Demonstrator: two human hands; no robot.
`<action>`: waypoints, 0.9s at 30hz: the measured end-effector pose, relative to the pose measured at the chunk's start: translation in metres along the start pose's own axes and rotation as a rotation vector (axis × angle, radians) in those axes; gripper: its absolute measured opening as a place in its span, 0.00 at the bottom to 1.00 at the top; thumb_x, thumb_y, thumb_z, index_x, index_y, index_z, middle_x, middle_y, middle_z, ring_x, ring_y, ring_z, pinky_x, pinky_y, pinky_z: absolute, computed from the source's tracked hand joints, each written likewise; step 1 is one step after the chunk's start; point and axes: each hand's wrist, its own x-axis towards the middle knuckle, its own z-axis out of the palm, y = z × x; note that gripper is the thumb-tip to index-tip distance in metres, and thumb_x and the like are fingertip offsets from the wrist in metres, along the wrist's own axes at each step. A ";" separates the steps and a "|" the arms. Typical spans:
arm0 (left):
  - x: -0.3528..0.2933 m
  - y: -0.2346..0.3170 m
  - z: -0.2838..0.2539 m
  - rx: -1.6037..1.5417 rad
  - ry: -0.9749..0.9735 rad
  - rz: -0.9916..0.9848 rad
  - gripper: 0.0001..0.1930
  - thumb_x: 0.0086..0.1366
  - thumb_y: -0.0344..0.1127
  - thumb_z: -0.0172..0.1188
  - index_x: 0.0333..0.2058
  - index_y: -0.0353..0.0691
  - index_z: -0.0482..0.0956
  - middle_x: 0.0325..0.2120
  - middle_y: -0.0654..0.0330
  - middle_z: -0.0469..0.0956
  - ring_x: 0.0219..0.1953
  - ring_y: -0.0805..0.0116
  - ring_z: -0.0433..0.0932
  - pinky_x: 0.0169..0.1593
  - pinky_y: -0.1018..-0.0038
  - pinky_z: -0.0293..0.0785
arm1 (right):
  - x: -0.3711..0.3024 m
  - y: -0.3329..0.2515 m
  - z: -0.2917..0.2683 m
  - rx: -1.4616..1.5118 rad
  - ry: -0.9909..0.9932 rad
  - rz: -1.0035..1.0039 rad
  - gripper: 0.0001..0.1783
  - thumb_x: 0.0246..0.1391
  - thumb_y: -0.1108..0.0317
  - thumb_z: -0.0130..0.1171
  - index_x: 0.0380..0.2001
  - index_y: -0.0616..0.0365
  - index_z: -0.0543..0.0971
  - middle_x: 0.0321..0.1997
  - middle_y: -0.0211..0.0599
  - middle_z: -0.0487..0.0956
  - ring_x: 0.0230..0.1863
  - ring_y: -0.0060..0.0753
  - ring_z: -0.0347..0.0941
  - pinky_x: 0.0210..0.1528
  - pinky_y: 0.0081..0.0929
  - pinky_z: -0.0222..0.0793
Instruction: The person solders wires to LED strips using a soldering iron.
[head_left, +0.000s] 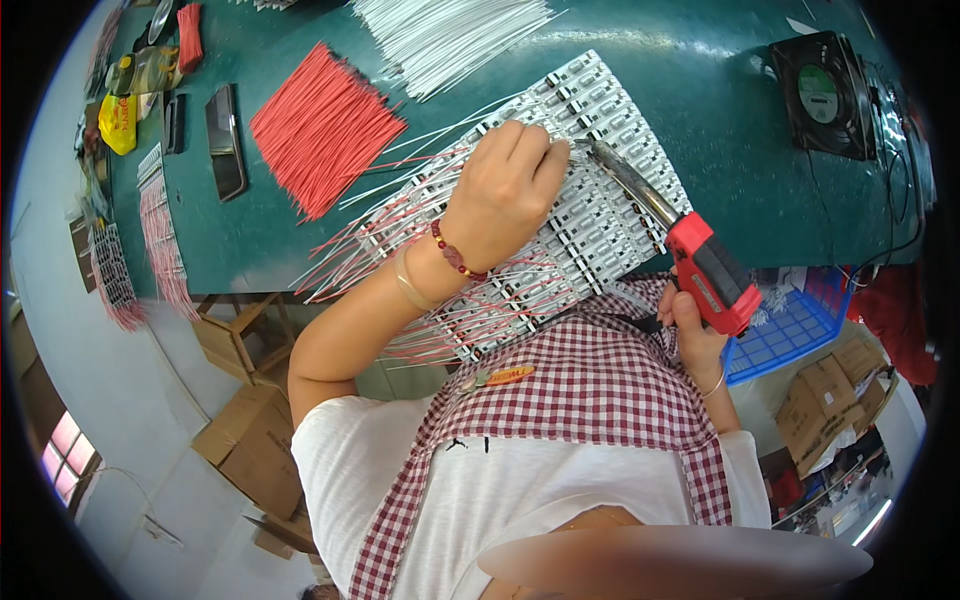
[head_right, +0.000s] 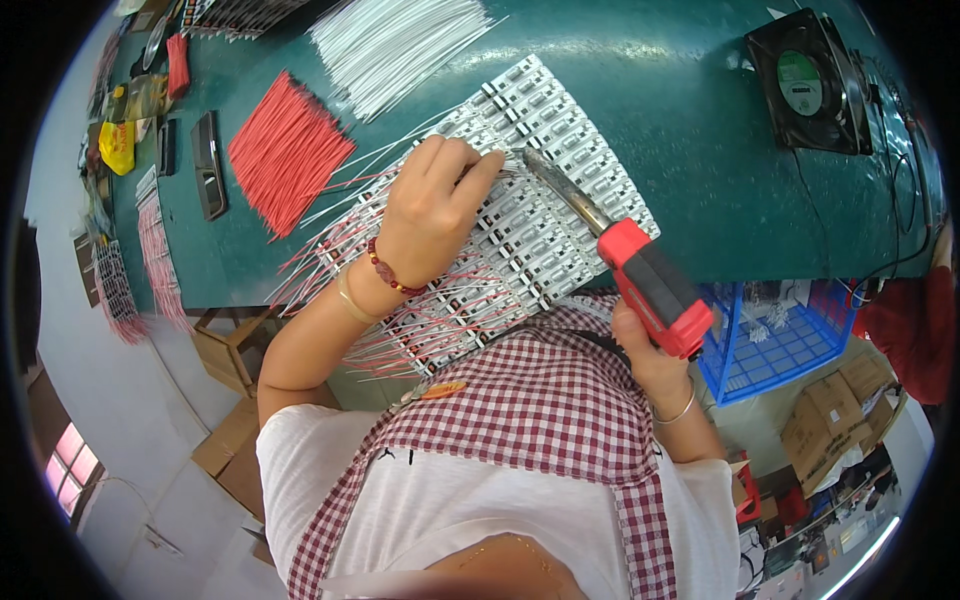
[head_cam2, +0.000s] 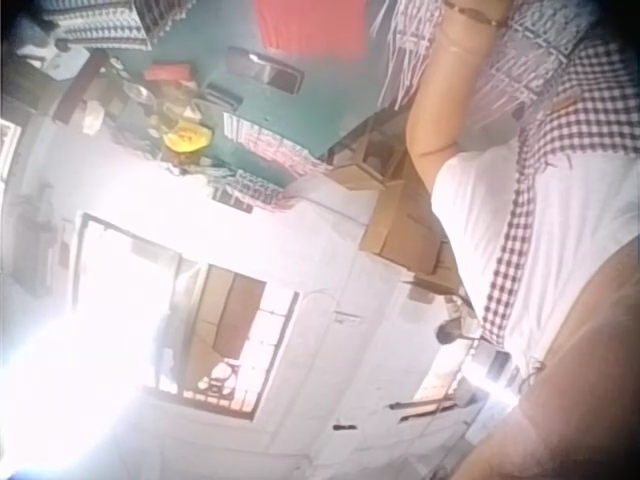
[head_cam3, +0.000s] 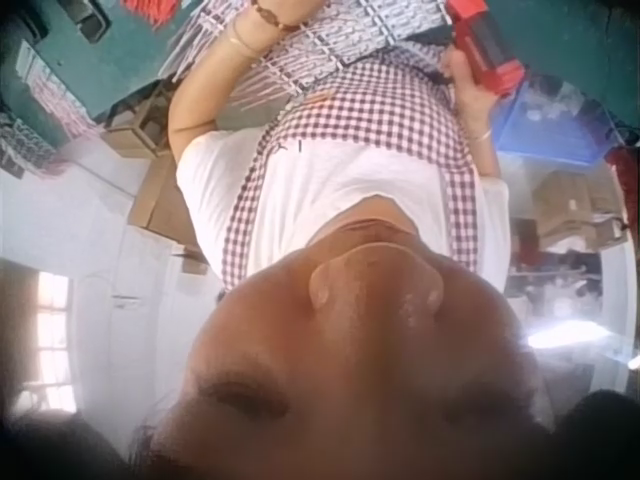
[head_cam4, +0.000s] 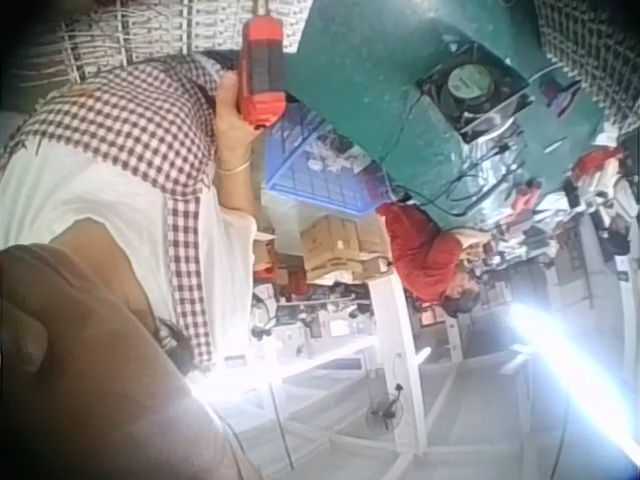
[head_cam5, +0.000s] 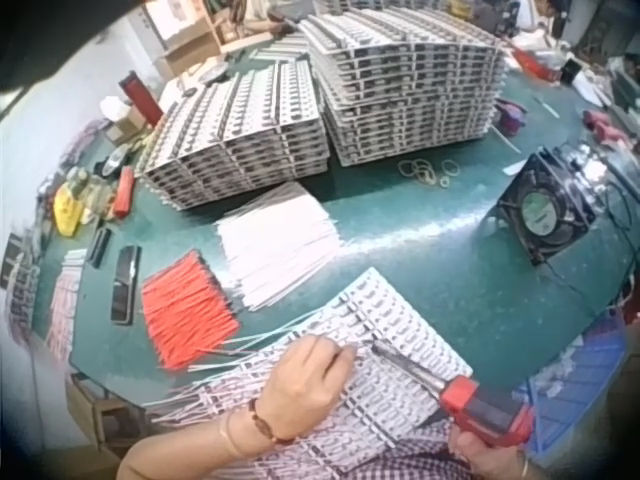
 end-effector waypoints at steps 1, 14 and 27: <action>0.000 0.000 0.000 -0.002 -0.002 -0.005 0.15 0.48 0.23 0.56 0.37 0.32 0.79 0.26 0.58 0.69 0.29 0.62 0.69 0.33 0.70 0.68 | 0.000 0.002 -0.001 -0.043 -0.007 -0.037 0.17 0.61 0.67 0.54 0.49 0.68 0.70 0.23 0.35 0.73 0.20 0.20 0.65 0.25 0.19 0.63; -0.001 0.000 0.001 0.012 -0.016 -0.015 0.14 0.47 0.23 0.57 0.37 0.32 0.79 0.26 0.58 0.68 0.30 0.62 0.69 0.35 0.70 0.68 | -0.008 0.017 -0.013 -0.292 -0.033 -0.108 0.24 0.62 0.61 0.54 0.55 0.66 0.69 0.25 0.33 0.75 0.23 0.19 0.66 0.26 0.17 0.62; -0.005 0.007 0.001 -0.009 -0.016 0.027 0.16 0.48 0.23 0.57 0.39 0.31 0.78 0.27 0.58 0.69 0.30 0.63 0.69 0.33 0.70 0.67 | -0.011 0.005 -0.009 -0.089 -0.028 -0.050 0.26 0.62 0.59 0.54 0.57 0.65 0.67 0.23 0.32 0.73 0.22 0.19 0.65 0.25 0.18 0.61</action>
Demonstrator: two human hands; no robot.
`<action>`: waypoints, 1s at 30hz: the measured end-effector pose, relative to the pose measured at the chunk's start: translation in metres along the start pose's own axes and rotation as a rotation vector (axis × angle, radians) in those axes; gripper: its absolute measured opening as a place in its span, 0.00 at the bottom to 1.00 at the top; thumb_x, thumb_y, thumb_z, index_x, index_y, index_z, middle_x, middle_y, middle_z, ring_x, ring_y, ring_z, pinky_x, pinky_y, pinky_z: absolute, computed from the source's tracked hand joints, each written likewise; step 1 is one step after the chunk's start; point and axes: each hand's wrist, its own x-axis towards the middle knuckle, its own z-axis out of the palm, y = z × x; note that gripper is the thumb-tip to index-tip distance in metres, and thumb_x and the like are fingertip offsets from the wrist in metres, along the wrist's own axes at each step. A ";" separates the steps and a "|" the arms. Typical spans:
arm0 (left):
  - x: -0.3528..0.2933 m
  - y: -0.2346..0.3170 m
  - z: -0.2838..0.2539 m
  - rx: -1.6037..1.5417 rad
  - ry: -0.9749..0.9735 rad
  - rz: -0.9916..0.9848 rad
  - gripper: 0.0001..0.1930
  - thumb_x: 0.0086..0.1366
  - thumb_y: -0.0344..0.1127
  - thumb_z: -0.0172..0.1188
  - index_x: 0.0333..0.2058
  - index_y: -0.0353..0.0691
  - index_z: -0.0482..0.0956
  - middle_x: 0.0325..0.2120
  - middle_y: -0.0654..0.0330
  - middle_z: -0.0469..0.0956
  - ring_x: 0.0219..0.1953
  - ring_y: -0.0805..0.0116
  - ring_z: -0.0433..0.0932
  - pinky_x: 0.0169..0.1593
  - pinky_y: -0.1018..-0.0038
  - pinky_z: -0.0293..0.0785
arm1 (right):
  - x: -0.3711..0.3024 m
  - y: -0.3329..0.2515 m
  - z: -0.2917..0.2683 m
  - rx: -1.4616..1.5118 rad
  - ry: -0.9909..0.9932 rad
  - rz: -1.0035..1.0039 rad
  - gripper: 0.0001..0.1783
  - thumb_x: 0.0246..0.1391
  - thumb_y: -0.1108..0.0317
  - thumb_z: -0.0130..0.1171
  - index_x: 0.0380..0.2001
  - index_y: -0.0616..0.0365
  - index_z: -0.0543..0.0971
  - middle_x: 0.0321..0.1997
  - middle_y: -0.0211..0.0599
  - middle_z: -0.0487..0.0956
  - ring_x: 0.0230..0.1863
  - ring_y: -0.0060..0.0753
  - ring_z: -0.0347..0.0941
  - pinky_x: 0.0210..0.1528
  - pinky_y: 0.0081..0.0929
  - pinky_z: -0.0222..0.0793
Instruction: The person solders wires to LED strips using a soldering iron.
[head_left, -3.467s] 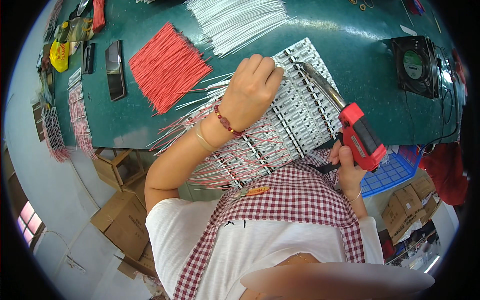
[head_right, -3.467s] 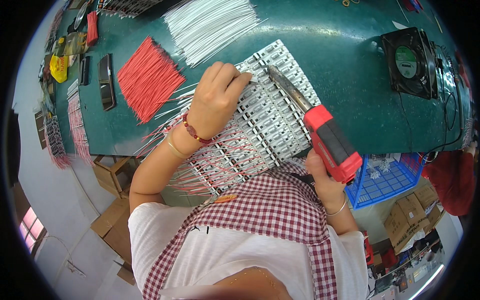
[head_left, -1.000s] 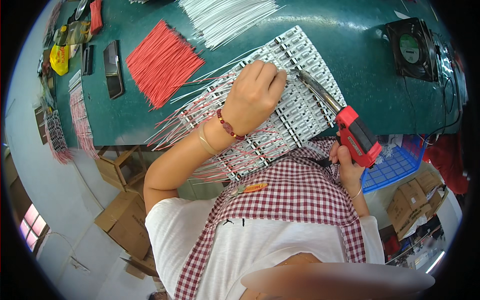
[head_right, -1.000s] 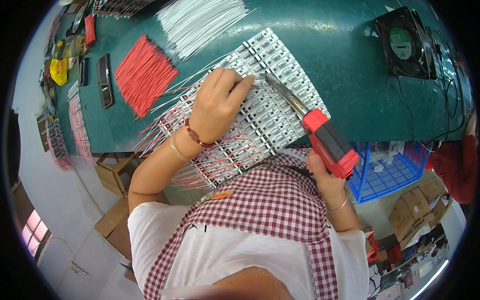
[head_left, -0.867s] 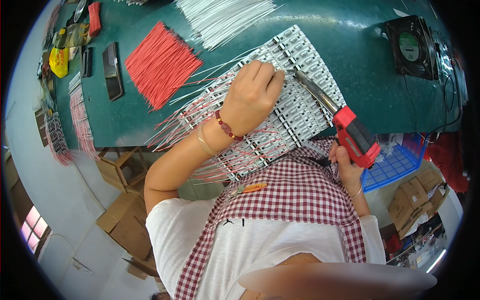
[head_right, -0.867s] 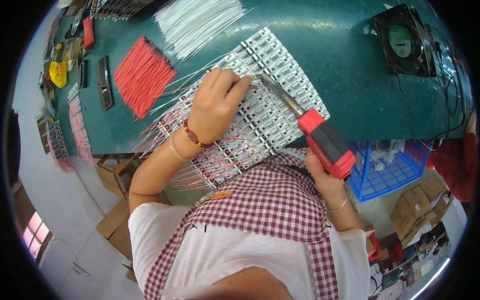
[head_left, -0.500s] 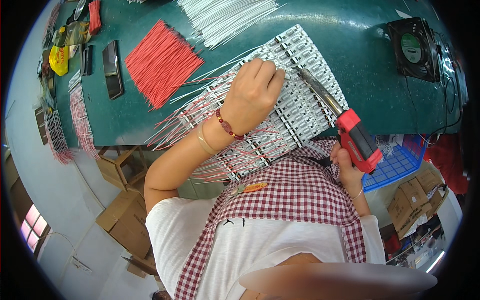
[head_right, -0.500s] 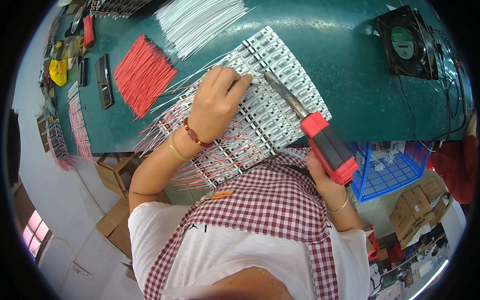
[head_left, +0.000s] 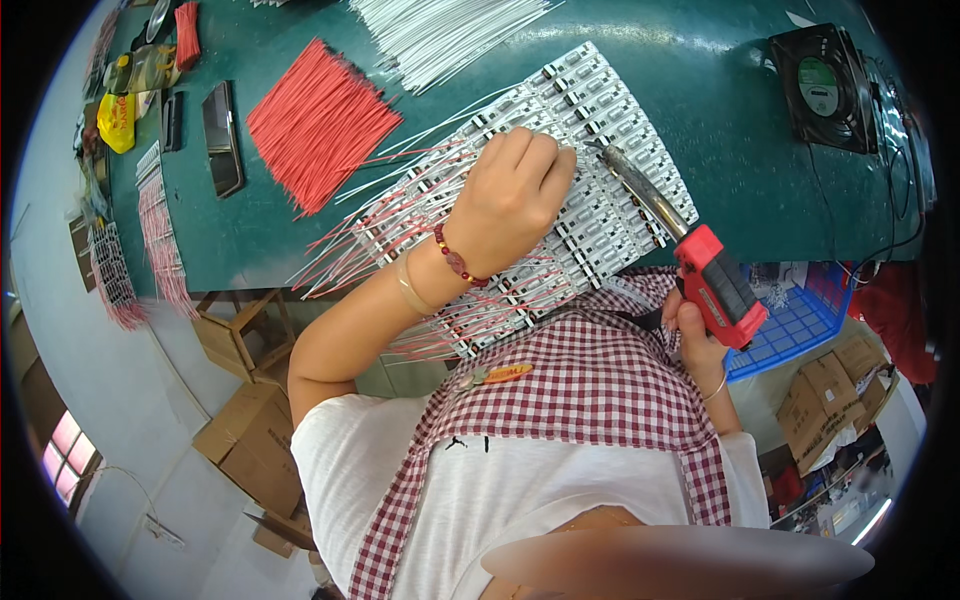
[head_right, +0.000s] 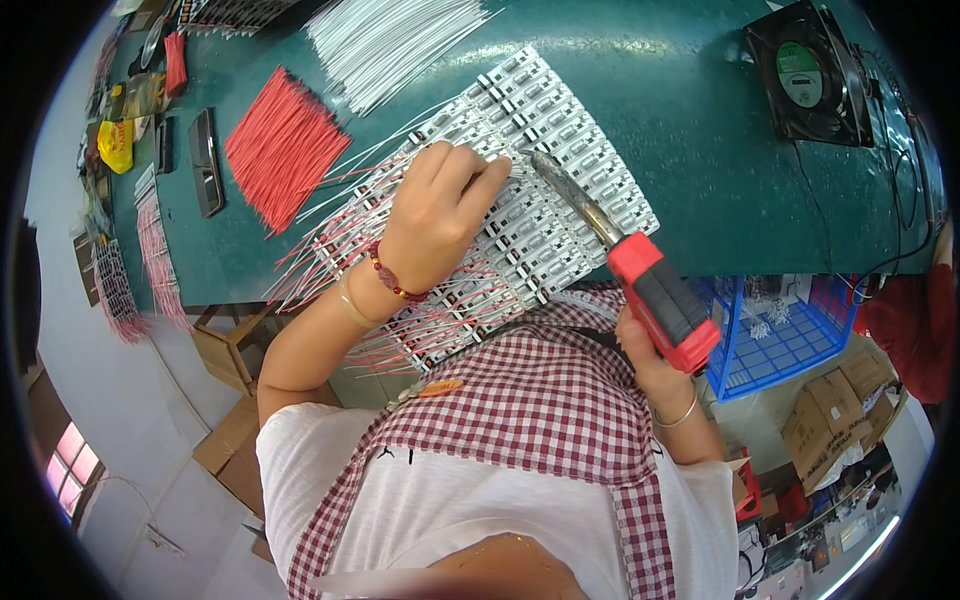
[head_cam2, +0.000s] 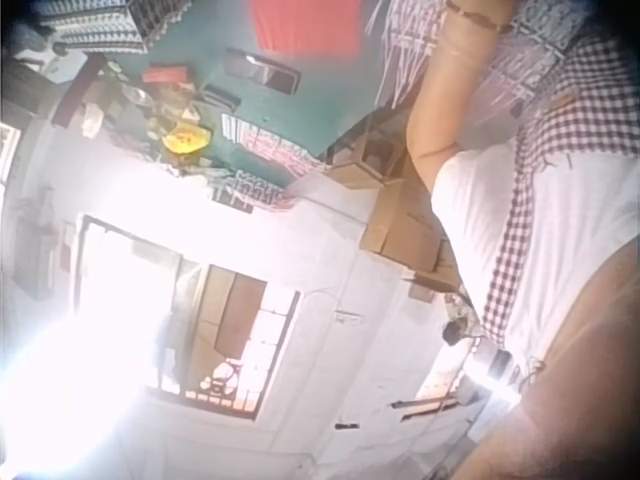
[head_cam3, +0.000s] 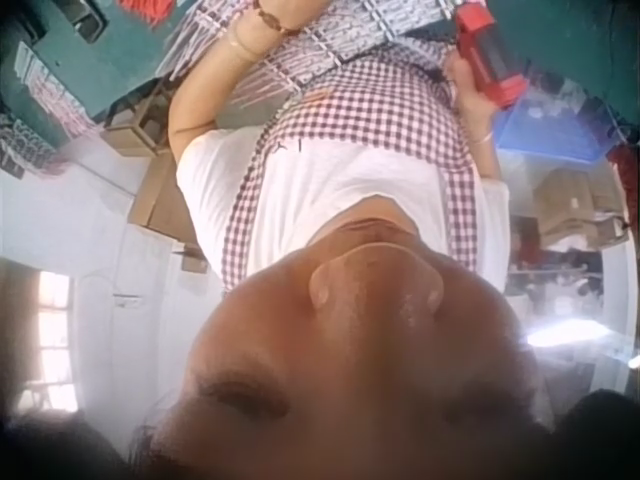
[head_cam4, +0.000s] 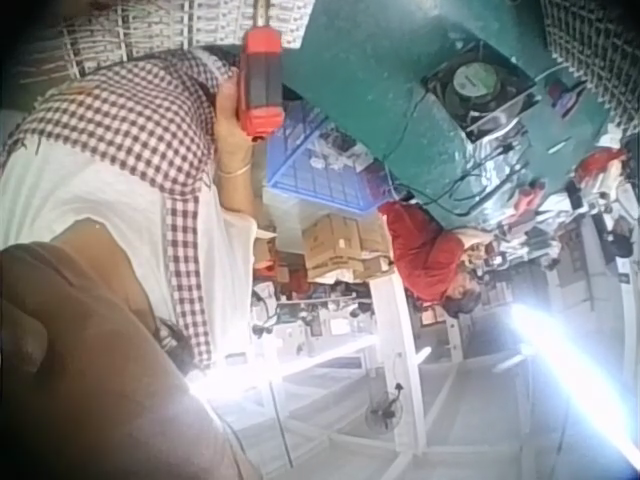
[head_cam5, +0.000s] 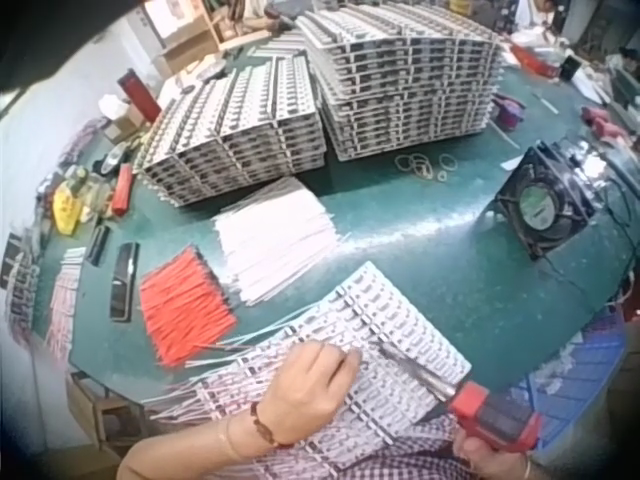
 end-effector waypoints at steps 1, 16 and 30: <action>0.000 0.000 0.001 -0.011 -0.005 -0.005 0.16 0.48 0.23 0.57 0.39 0.31 0.78 0.26 0.58 0.69 0.30 0.63 0.69 0.33 0.70 0.67 | -0.002 0.000 -0.002 0.061 -0.007 0.044 0.19 0.60 0.64 0.56 0.50 0.65 0.71 0.26 0.31 0.74 0.25 0.19 0.67 0.28 0.19 0.63; 0.000 0.001 0.002 0.038 -0.039 -0.023 0.14 0.48 0.23 0.57 0.37 0.31 0.78 0.26 0.58 0.67 0.29 0.63 0.68 0.34 0.70 0.67 | -0.010 0.015 -0.009 0.046 0.005 0.076 0.15 0.58 0.69 0.60 0.46 0.66 0.76 0.37 0.34 0.77 0.37 0.24 0.72 0.40 0.25 0.69; -0.004 0.012 0.006 0.025 -0.001 -0.006 0.16 0.49 0.24 0.57 0.39 0.31 0.79 0.27 0.59 0.69 0.29 0.64 0.68 0.32 0.71 0.66 | -0.009 0.007 -0.001 0.167 0.031 0.044 0.26 0.61 0.58 0.57 0.55 0.65 0.68 0.24 0.34 0.73 0.21 0.20 0.66 0.24 0.18 0.62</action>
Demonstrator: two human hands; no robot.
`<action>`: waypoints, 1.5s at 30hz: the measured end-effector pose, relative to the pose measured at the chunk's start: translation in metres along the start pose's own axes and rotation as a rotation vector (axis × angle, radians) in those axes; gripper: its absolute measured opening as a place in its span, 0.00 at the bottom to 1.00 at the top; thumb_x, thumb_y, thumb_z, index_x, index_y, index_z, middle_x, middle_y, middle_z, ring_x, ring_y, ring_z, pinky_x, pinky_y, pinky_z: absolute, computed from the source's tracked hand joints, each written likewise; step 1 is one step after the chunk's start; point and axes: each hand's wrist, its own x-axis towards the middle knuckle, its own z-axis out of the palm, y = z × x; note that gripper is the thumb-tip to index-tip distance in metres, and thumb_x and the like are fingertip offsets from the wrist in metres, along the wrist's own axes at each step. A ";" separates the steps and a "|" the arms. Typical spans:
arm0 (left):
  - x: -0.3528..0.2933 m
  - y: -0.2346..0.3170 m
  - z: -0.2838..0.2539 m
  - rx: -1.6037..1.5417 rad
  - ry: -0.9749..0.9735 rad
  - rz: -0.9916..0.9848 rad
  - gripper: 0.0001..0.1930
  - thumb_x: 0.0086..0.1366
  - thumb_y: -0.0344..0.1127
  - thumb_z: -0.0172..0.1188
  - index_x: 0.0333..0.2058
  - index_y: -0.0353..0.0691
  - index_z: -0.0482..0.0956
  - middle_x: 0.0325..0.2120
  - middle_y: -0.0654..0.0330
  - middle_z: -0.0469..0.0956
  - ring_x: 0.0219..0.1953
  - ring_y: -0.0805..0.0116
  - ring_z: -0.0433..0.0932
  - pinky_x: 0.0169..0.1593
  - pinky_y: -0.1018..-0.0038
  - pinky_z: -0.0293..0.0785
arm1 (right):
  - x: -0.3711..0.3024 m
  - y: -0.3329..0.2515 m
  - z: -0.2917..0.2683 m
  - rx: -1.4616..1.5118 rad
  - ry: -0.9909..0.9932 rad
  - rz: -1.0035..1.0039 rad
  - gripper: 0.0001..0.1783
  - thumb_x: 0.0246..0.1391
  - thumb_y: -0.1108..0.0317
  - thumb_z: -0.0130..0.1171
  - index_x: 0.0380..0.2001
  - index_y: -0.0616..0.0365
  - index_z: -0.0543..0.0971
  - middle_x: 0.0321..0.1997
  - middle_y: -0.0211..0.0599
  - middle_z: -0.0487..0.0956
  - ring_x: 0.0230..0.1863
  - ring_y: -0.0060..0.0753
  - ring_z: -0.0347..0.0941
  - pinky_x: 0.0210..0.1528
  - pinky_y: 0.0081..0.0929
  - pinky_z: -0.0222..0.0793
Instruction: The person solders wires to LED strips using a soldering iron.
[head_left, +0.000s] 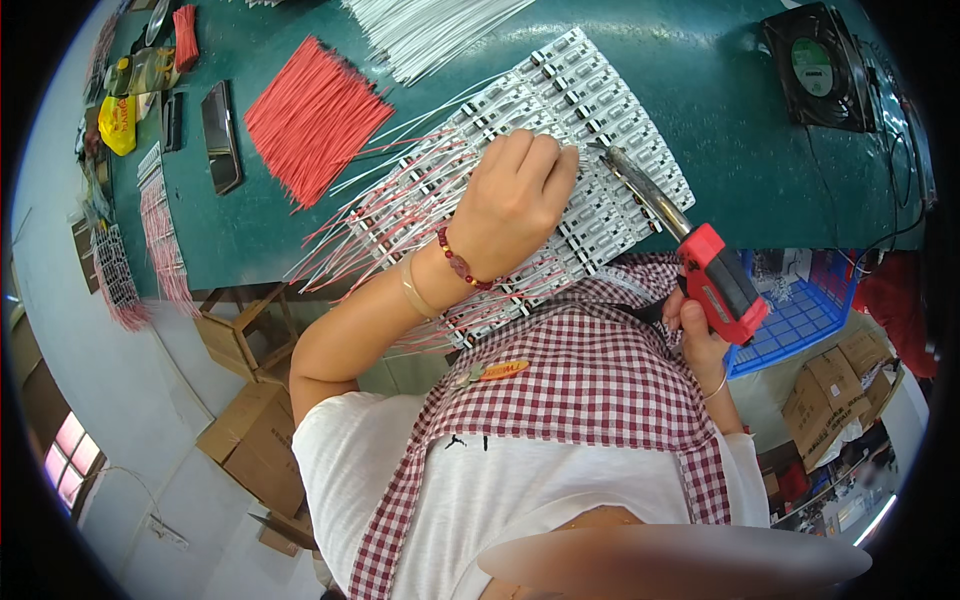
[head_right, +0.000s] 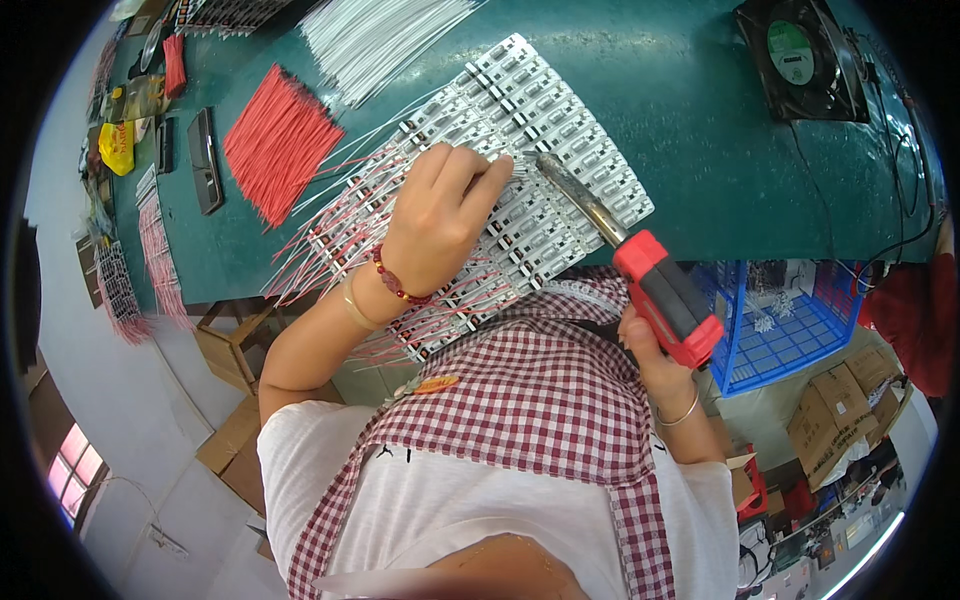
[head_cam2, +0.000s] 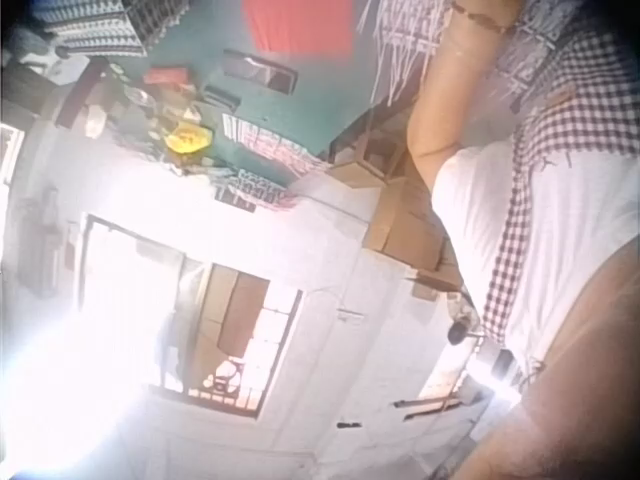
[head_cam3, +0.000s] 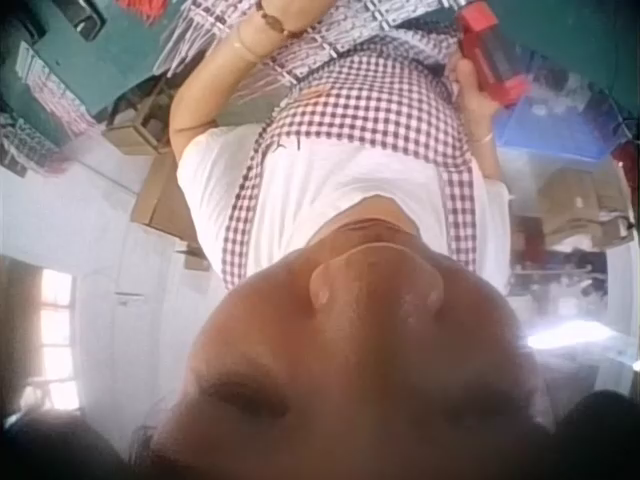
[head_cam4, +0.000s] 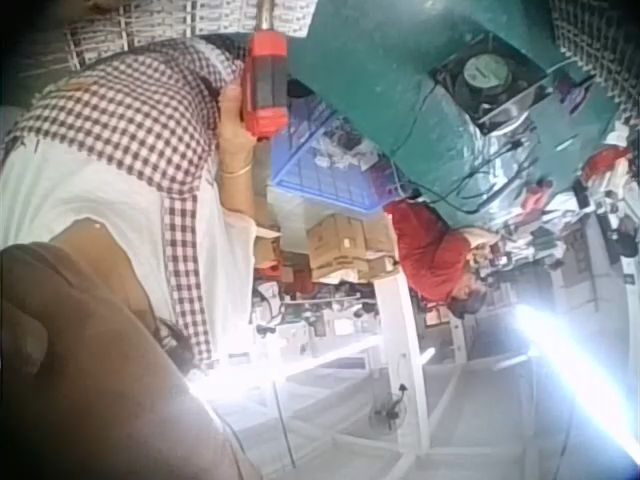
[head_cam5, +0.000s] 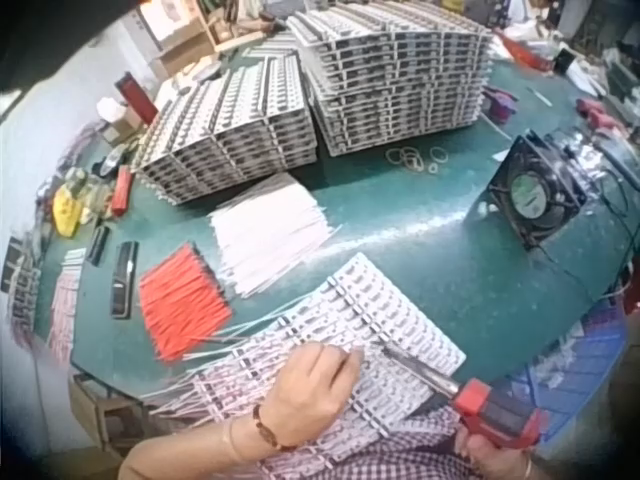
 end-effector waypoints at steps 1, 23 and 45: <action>0.000 0.000 0.001 0.000 -0.001 -0.004 0.16 0.49 0.24 0.57 0.39 0.31 0.79 0.27 0.59 0.69 0.28 0.64 0.68 0.32 0.70 0.66 | 0.000 0.001 0.000 -0.030 -0.010 0.008 0.24 0.61 0.59 0.56 0.53 0.66 0.69 0.24 0.34 0.73 0.22 0.20 0.66 0.24 0.18 0.62; 0.000 0.000 -0.002 0.052 -0.050 0.002 0.15 0.49 0.24 0.57 0.39 0.32 0.78 0.27 0.59 0.69 0.30 0.63 0.69 0.33 0.70 0.66 | -0.011 0.009 -0.010 -0.022 -0.006 -0.006 0.14 0.59 0.70 0.58 0.46 0.65 0.76 0.34 0.29 0.76 0.35 0.20 0.70 0.40 0.23 0.66; -0.004 0.010 0.003 0.048 -0.093 -0.034 0.15 0.49 0.23 0.56 0.39 0.33 0.79 0.26 0.59 0.67 0.30 0.63 0.68 0.34 0.70 0.65 | -0.019 0.016 -0.011 -0.232 0.002 0.015 0.20 0.61 0.54 0.56 0.34 0.64 0.74 0.24 0.32 0.72 0.23 0.20 0.66 0.26 0.18 0.62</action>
